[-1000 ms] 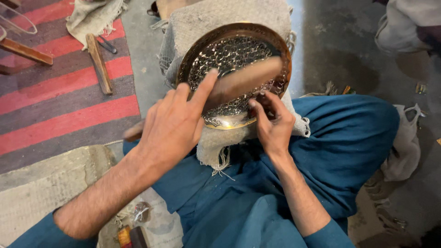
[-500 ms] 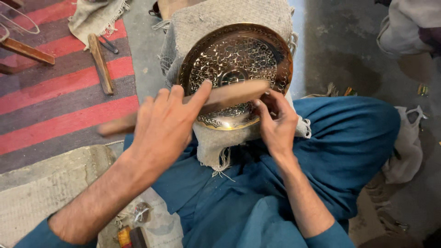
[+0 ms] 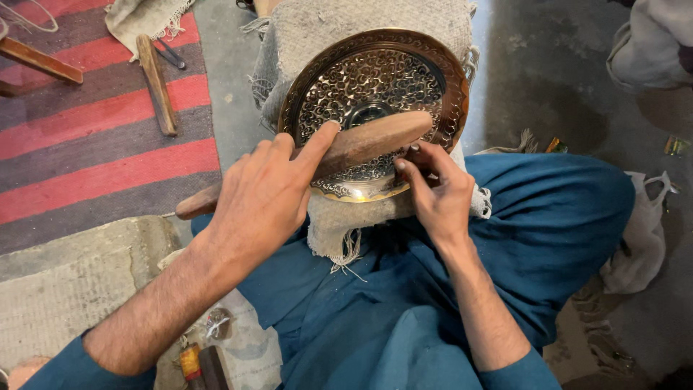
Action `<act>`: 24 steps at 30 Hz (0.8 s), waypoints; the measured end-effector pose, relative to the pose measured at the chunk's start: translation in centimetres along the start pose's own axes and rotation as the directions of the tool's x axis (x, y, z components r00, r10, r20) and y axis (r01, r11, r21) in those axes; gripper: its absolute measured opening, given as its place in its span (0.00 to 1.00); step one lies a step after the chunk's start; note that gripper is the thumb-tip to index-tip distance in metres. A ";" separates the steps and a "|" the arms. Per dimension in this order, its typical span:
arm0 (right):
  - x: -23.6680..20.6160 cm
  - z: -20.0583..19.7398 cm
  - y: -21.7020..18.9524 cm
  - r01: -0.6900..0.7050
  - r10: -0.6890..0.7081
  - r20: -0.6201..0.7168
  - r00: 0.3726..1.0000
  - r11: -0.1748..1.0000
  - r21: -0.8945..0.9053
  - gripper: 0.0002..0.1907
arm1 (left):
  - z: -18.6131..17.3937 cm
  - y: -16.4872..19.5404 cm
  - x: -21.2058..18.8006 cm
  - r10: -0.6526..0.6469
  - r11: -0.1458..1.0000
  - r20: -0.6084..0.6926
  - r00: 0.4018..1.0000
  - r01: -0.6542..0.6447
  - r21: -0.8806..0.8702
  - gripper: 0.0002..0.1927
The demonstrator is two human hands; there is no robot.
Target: The person sits cross-legged on the floor with an ornate brass tray resting on a cloth pad on their lap. They repeatedly strike the tray's embossed surface with a wooden mallet, rotating the tray between strikes, and briefly set the mallet down to reposition the tray before resuming hammering.
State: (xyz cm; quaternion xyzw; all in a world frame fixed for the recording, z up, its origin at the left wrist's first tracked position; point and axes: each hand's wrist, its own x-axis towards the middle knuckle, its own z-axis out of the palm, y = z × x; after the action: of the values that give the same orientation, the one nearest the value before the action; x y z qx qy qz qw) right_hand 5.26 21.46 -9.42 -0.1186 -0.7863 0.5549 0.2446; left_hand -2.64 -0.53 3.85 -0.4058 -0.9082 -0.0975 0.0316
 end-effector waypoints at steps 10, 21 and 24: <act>-0.2 0.2 0.2 0.047 -0.048 -0.027 0.998 0.997 -0.055 0.11 | -0.2 0.4 0.3 0.011 0.996 -0.011 1.000 -0.012 -0.091 0.42; -0.1 0.2 0.0 0.026 -0.027 -0.033 0.999 0.999 -0.038 0.13 | 0.5 0.7 0.2 0.014 0.999 -0.048 0.999 -0.016 -0.047 0.41; -0.1 0.2 0.0 0.010 -0.011 -0.019 1.000 0.999 -0.034 0.13 | 0.7 0.7 0.2 0.044 0.958 0.001 0.999 -0.042 0.284 0.42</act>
State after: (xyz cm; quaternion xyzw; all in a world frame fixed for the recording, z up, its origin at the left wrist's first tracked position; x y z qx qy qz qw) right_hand 5.21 21.25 -9.46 -0.1240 -0.7936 0.5392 0.2531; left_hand -2.20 0.23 3.34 -0.4163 -0.9037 0.0335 0.0941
